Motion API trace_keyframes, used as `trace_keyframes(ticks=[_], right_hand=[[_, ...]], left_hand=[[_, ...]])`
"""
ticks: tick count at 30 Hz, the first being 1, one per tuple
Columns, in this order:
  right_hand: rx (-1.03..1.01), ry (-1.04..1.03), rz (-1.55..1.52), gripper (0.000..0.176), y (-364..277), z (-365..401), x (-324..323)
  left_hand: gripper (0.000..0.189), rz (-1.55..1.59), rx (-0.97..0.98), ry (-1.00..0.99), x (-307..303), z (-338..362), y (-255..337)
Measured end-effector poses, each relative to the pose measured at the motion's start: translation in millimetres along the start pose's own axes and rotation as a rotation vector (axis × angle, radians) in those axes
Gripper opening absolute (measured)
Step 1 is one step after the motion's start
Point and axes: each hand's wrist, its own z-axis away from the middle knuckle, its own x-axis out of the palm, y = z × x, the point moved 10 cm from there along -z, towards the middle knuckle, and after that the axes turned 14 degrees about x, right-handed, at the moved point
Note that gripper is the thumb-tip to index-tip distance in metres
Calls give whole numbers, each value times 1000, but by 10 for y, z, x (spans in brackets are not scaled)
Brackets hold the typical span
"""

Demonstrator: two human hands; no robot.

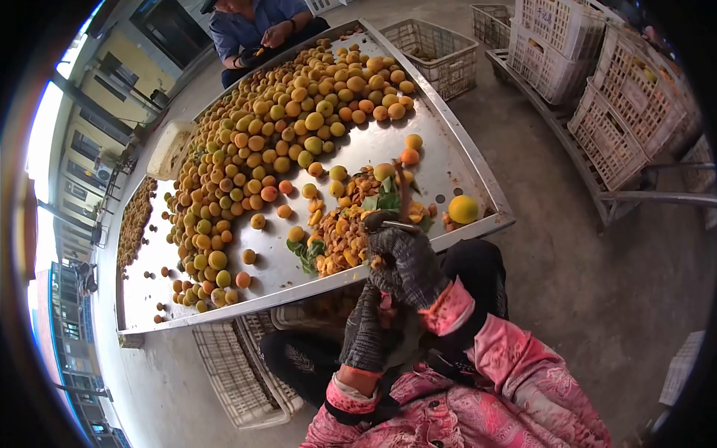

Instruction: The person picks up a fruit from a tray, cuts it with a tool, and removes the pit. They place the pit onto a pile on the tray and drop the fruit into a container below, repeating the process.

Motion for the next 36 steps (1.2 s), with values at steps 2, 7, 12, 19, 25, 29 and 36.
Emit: trace_keyframes(ticks=[2,7,12,19,25,29,36], right_hand=[[-413,-13,214,25,-373,107,101],[-310,-165,156,12,-359,104,296],[-460,128,201,14,-574,471,197],[-37,-97,3,24,16,-36,156],[-227,-106,325,21,-171,139,229],[-294,10,301,26,-271,494,305],[-774,35,568,23,-154,966,488]], left_hand=[[21,-72,-120,-77,-22,-19,-229],[21,-810,505,-345,72,-36,-28],[26,74,364,-148,121,-92,-14],[44,-382,144,-219,134,22,73],[30,-115,182,-216,-211,-173,-433],[29,50,397,-318,-39,-384,-375],[35,401,75,-197,174,-209,-292]])
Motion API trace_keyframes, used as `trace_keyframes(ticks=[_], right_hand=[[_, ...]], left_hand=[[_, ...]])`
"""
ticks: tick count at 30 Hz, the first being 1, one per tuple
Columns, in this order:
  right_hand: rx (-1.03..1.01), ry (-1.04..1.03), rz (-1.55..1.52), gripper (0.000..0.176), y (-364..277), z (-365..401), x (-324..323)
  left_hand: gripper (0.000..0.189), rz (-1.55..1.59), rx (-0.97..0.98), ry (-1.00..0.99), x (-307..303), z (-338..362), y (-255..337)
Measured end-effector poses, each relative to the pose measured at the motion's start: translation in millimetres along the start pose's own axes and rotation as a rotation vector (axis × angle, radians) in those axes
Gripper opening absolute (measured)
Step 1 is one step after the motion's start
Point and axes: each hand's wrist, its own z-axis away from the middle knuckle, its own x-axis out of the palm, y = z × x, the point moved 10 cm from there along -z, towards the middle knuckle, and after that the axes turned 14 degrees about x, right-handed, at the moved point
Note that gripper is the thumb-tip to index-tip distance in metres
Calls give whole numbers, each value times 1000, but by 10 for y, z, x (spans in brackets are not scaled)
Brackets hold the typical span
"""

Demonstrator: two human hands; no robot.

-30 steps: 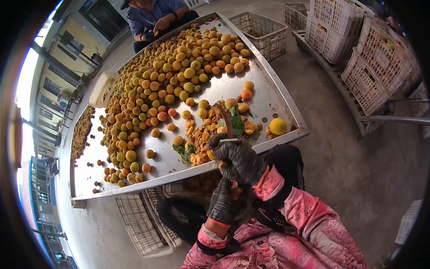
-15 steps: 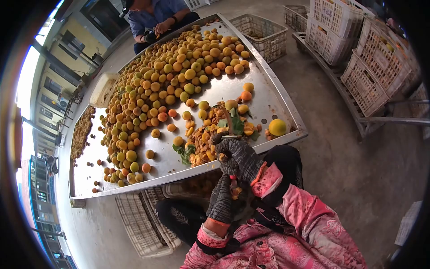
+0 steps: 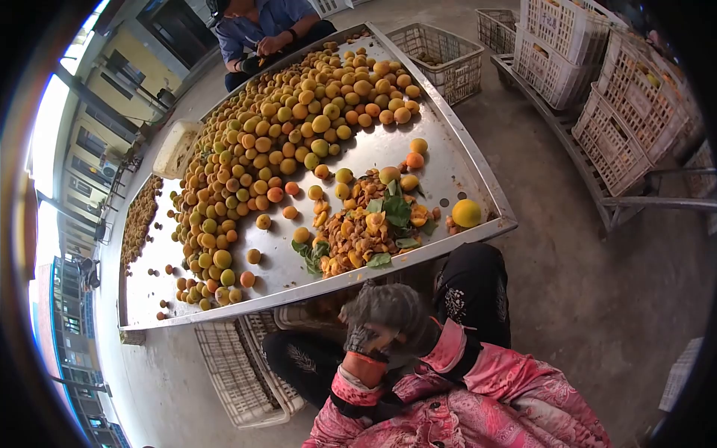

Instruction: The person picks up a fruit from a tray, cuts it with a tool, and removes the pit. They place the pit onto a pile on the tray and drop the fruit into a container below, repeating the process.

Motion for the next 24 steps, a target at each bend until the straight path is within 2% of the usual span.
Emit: trace_keyframes(ticks=[1,2,3,4,5,6,7,9,10,11,12,13,14,15,16,17,18,19,20,21,22,23,24], right_hand=[[-4,-1,-1,23,-72,-80,-38],[431,75,-529,14,310,-213,-182],[872,148,-1055,7,682,-130,-65],[873,150,-1055,7,749,-195,-112],[677,241,-608,7,702,-345,-422],[464,318,-166,11,512,-442,-613],[460,319,-167,11,538,-419,-591],[716,349,-369,27,887,-225,-465],[715,350,-371,27,924,-206,-440],[926,337,-656,28,1119,-106,-303],[1133,316,-945,29,1225,16,-112],[1136,314,-945,29,1179,-7,-102],[1156,372,-1048,11,1002,-180,-146],[1174,432,-1152,19,920,-264,-165],[1174,435,-1153,19,1057,-199,-103],[1249,372,-1168,18,1283,-51,85],[1322,304,-1181,17,1429,86,236],[1266,138,-1034,16,1176,-138,79],[1265,139,-1034,16,1189,-161,88],[1259,92,-1184,11,1168,-188,187],[1250,43,-1334,6,1139,-204,279],[1252,44,-1334,6,1178,-172,298],[860,12,-991,2,1058,-388,77]], left_hand=[[36,46,-57,68,-28,24,6],[37,93,-111,133,-67,37,9],[37,95,-108,131,-105,35,110],[35,261,-231,-38,50,92,144],[34,426,-353,-209,244,190,170],[34,424,-351,-211,342,221,212],[33,440,-341,-143,419,261,240],[33,456,-330,-70,566,311,205],[33,290,-154,152,366,241,234],[32,121,22,371,129,249,350],[32,120,21,375,61,232,314],[32,88,51,395,-75,188,287],[32,57,82,412,-120,163,312],[32,57,82,412,-119,178,322],[30,39,65,324,13,187,374],[28,22,42,238,113,196,392],[28,21,37,241,98,210,388],[25,-44,43,186,122,209,405],[23,-110,51,129,148,208,423],[23,-110,50,129,81,181,405],[26,-53,-49,163,-60,152,258],[33,3,-150,198,-157,155,125],[33,2,-151,200,-217,157,77]])
